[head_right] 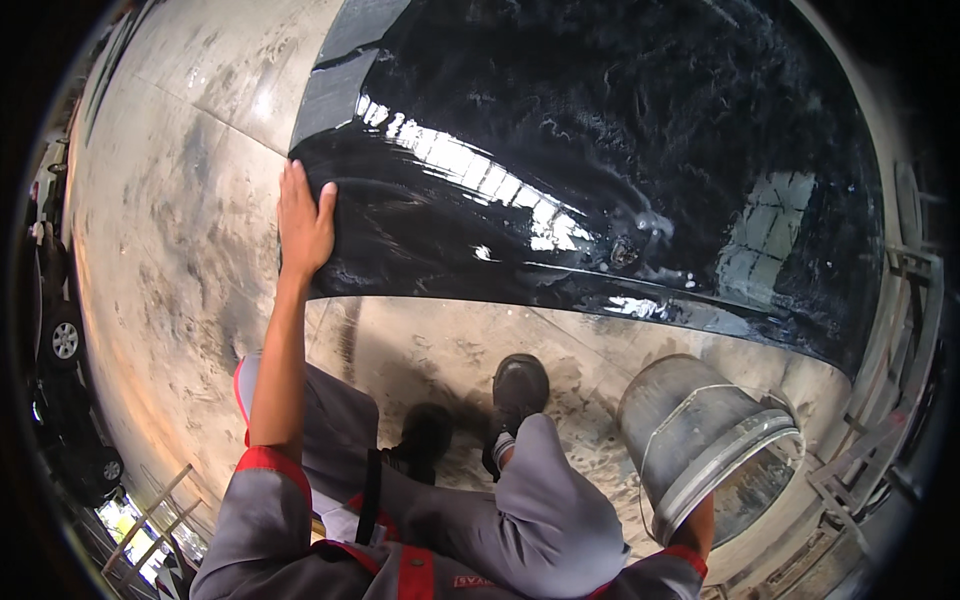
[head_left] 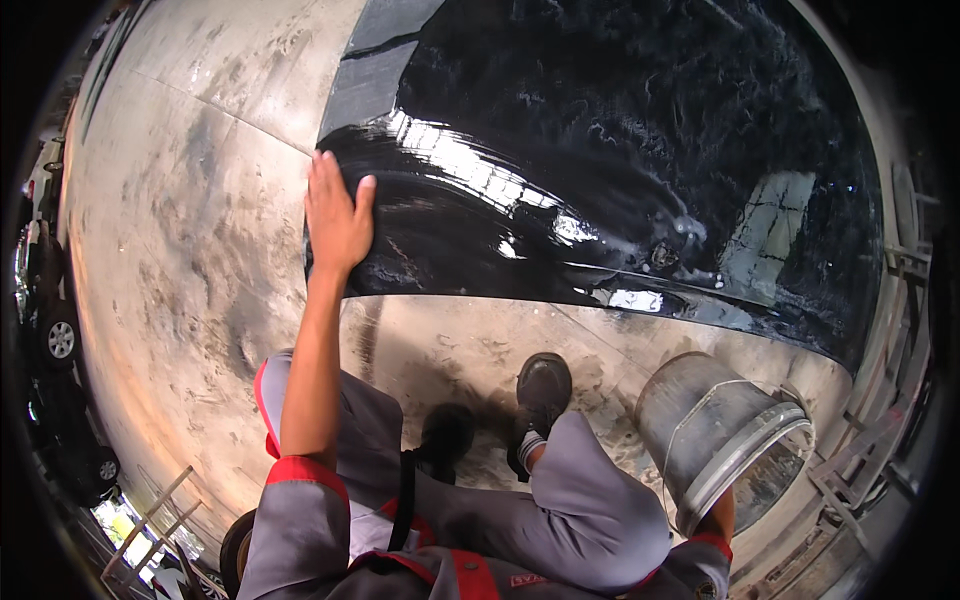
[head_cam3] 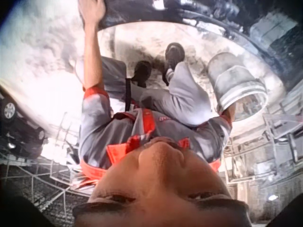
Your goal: The person sands a car hood with a block.
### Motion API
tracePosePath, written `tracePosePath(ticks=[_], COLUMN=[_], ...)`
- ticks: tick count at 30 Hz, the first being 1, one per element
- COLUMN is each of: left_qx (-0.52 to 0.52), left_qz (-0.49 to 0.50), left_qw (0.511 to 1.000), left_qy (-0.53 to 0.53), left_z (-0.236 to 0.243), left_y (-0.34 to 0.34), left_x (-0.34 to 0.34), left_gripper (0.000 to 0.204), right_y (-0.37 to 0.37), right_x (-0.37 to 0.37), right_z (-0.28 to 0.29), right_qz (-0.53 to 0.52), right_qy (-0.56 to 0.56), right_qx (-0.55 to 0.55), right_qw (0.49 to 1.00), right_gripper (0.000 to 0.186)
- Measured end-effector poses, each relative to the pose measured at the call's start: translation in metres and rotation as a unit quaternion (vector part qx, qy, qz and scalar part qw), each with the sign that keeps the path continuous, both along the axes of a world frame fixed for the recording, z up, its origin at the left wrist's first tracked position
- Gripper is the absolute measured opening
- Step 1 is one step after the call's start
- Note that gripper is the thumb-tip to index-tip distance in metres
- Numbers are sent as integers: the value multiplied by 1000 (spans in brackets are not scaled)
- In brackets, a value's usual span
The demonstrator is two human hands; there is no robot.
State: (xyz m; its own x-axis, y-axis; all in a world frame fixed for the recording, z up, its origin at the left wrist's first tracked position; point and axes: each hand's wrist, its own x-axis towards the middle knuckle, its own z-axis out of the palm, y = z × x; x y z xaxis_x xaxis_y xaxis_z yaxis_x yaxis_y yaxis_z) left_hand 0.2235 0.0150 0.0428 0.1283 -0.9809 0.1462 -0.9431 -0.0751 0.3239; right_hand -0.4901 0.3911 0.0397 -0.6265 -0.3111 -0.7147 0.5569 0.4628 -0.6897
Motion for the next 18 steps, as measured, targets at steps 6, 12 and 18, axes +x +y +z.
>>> tracePosePath(ticks=[6, 12, 18], left_qx=[-85, -103, -108], left_qz=[-218, -335, -124], left_qw=[964, 918, 985], left_qy=[126, 186, 45], left_z=[42, 43, 27], left_y=[20, 44, -6], left_x=[-183, -261, -143], left_gripper=[78, 84, 82], right_y=[-24, -40, -259], right_x=[-7, -25, 105], right_z=[106, 203, 160], right_qz=[-67, 39, 369], right_qy=[26, 412, 457], right_qx=[-91, -77, -214], right_qw=[993, 907, 781], right_gripper=[42, 43, 50])
